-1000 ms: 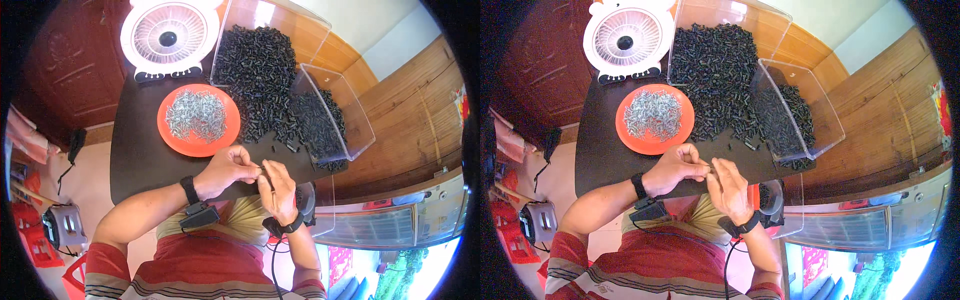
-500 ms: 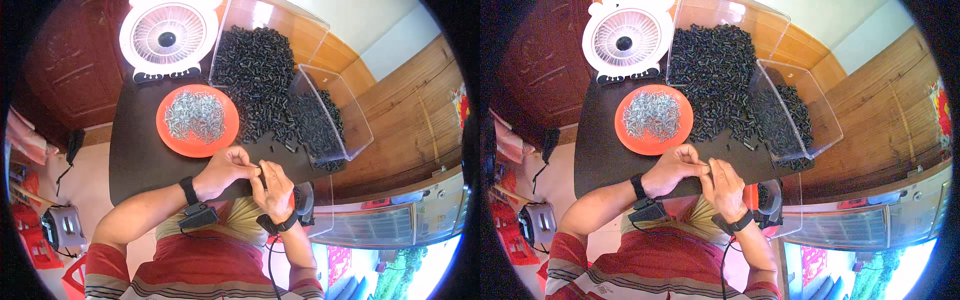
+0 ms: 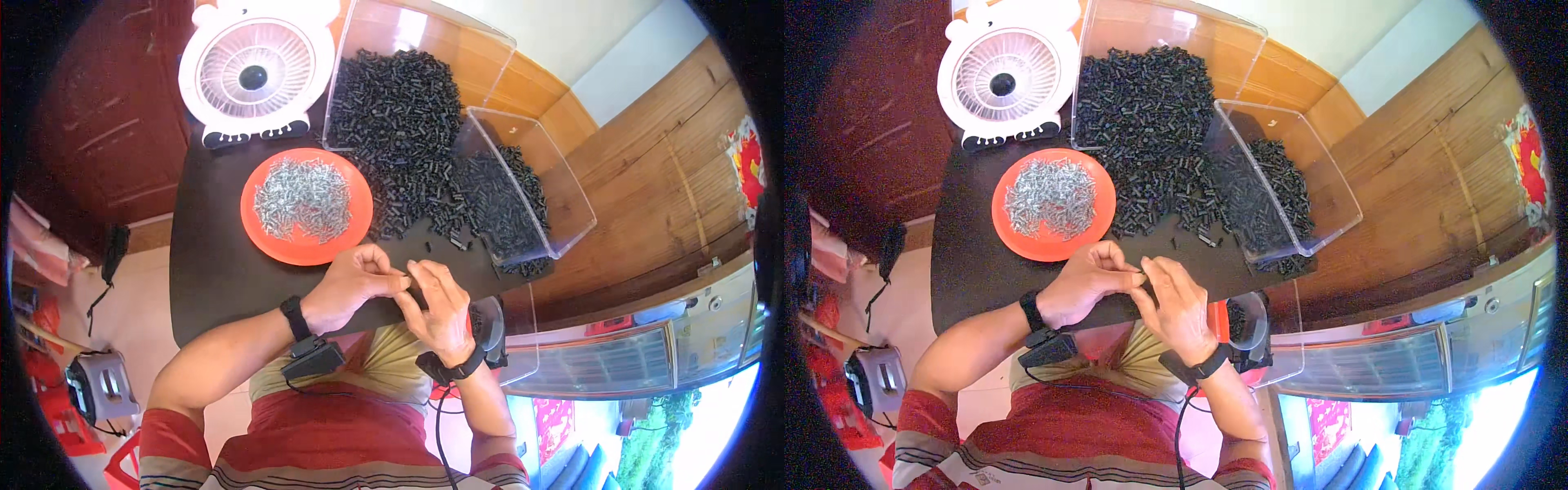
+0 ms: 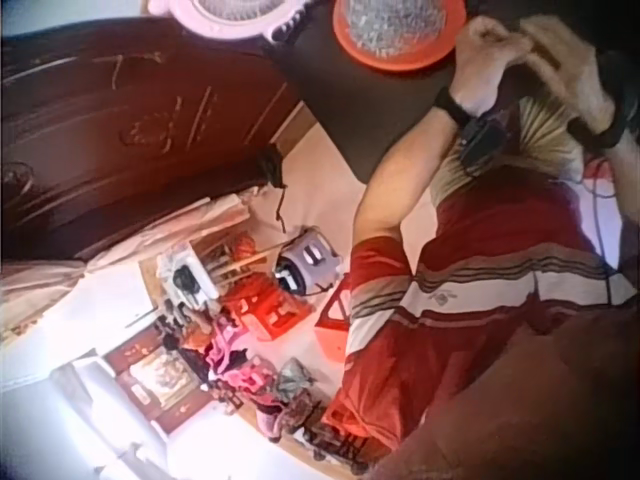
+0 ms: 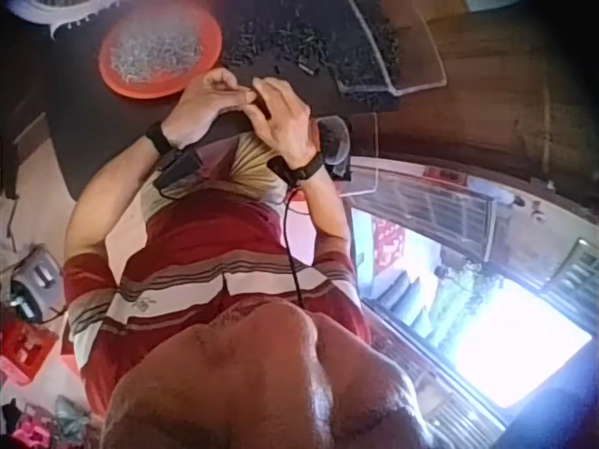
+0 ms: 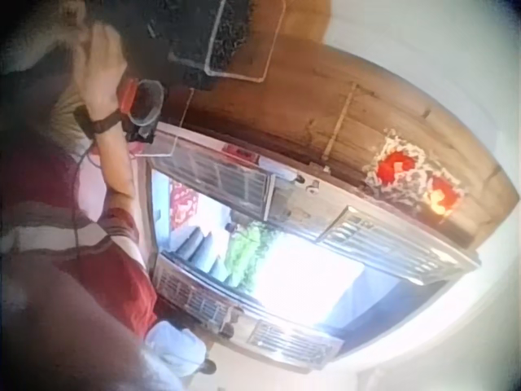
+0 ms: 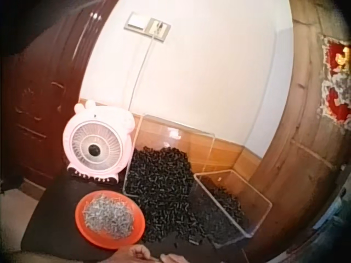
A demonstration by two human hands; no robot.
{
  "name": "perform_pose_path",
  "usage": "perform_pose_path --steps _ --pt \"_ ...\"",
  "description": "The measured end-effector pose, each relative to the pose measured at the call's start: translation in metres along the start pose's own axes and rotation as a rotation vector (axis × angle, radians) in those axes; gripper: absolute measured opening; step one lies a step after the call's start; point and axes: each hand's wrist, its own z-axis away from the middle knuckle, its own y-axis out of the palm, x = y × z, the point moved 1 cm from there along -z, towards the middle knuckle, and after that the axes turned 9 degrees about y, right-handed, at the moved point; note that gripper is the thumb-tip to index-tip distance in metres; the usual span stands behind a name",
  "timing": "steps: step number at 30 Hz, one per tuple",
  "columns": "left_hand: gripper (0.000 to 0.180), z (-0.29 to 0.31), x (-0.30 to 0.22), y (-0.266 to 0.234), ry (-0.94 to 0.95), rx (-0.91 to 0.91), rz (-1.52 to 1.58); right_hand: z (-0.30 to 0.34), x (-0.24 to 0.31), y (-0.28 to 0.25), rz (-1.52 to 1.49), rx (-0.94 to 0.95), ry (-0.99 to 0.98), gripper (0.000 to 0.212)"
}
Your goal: The person assembles small metal components by hand, inserting them into plastic sleeves.
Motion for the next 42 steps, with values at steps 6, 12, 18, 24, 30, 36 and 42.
perform_pose_path --steps 6,12,18,24,30,36,42 --pt "0.015 -0.001 0.002 0.000 -0.012 0.016 0.003 -0.001 -0.004 -0.008 0.039 0.010 0.014 0.035" --pt "0.013 -0.001 0.000 0.001 -0.052 0.025 -0.051 -0.055 -0.025 -0.077 0.304 -0.256 0.038 0.026" --pt "0.013 -0.002 0.003 -0.002 -0.048 0.038 -0.071 -0.105 -0.065 -0.130 1.076 -0.275 0.227 0.033" --pt "0.013 -0.002 0.004 -0.002 -0.042 0.016 -0.048 -0.107 -0.037 -0.066 0.361 0.143 0.025 0.032" --pt "0.013 -0.003 0.004 -0.003 -0.052 0.023 -0.072 -0.109 -0.041 0.003 0.241 0.365 -0.041 0.032" --pt "0.014 -0.003 0.006 -0.002 -0.040 -0.019 -0.038 -0.122 -0.045 0.026 0.424 0.524 -0.022 0.024" --pt "0.015 -0.004 0.009 -0.005 -0.048 0.010 -0.038 -0.124 -0.046 0.030 0.425 0.517 -0.013 0.014"
